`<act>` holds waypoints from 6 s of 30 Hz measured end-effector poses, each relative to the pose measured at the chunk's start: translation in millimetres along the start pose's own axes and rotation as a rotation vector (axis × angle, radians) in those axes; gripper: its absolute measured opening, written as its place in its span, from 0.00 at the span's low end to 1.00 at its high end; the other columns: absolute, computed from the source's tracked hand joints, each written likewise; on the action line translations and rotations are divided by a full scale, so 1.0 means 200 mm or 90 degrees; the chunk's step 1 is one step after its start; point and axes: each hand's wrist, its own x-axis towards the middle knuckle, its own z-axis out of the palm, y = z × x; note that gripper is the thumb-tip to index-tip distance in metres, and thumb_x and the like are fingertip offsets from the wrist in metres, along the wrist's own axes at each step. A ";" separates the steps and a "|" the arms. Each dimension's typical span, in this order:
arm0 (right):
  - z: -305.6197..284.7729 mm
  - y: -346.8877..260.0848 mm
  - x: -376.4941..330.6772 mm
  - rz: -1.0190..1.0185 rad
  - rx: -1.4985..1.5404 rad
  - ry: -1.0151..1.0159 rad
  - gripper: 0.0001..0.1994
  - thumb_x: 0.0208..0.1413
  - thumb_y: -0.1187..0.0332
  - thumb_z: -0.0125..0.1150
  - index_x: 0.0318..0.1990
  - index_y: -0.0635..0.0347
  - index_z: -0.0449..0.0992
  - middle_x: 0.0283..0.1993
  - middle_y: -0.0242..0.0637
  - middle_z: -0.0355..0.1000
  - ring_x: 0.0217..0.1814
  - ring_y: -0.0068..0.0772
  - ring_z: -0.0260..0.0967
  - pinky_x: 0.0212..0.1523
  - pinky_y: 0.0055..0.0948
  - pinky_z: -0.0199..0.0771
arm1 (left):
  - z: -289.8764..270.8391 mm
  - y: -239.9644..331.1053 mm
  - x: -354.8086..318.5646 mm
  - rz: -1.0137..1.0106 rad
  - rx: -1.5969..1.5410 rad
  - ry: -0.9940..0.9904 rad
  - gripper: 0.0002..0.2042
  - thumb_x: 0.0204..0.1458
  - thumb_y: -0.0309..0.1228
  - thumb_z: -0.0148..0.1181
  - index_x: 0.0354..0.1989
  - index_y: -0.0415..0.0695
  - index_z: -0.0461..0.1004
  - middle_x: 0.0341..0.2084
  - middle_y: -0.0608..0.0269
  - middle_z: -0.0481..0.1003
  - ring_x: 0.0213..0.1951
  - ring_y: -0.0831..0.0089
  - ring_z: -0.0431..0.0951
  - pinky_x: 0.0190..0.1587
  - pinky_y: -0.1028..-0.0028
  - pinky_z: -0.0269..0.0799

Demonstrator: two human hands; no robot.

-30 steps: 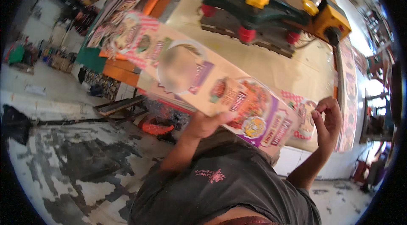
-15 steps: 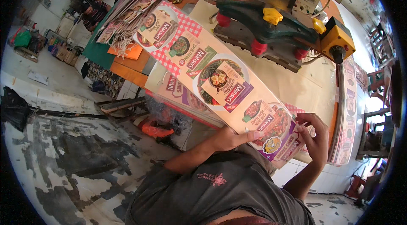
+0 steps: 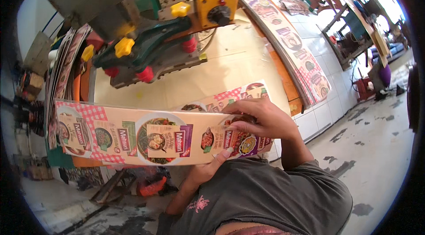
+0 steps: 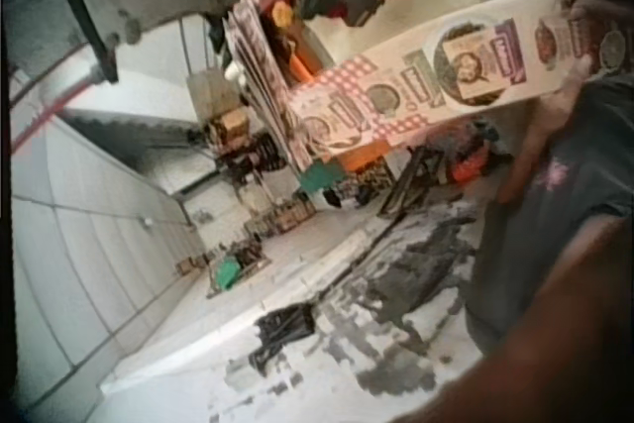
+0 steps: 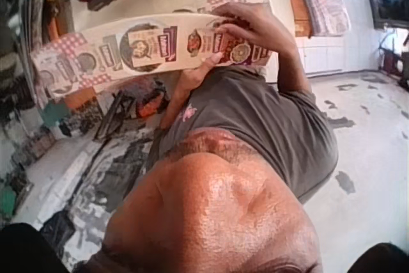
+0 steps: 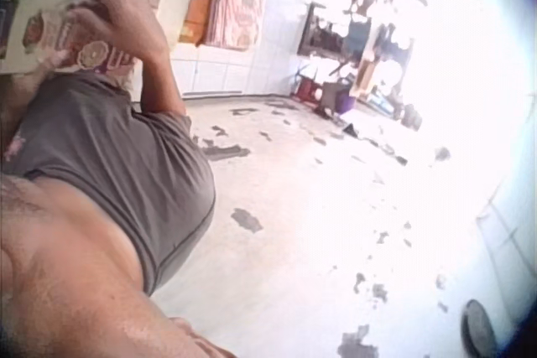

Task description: The person aligns and feeds flat plastic packaging sheets into a sealing machine, using their hands to position and guide the material under the press.

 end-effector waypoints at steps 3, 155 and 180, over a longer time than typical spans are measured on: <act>-0.01 -0.03 -0.03 0.046 0.079 -0.050 0.16 0.63 0.63 0.67 0.54 0.61 0.77 0.43 0.46 0.81 0.45 0.45 0.82 0.44 0.39 0.80 | 0.01 -0.02 0.02 0.014 0.036 -0.083 0.20 0.66 0.28 0.61 0.63 0.35 0.72 0.61 0.51 0.76 0.63 0.63 0.74 0.67 0.64 0.67; 0.03 0.59 -0.23 0.282 0.445 0.486 0.23 0.71 0.67 0.57 0.68 0.70 0.69 0.62 0.42 0.75 0.63 0.28 0.72 0.63 0.28 0.72 | -0.18 -0.32 -0.15 0.046 -0.349 -0.065 0.30 0.63 0.40 0.66 0.66 0.33 0.66 0.55 0.51 0.78 0.57 0.59 0.79 0.59 0.62 0.76; 0.05 0.17 0.01 0.289 0.481 0.114 0.15 0.71 0.59 0.59 0.49 0.64 0.80 0.28 0.27 0.76 0.23 0.14 0.69 0.25 0.15 0.66 | -0.45 -0.22 -0.23 0.259 -0.472 0.420 0.25 0.68 0.30 0.52 0.70 0.32 0.60 0.65 0.48 0.70 0.64 0.62 0.74 0.65 0.60 0.74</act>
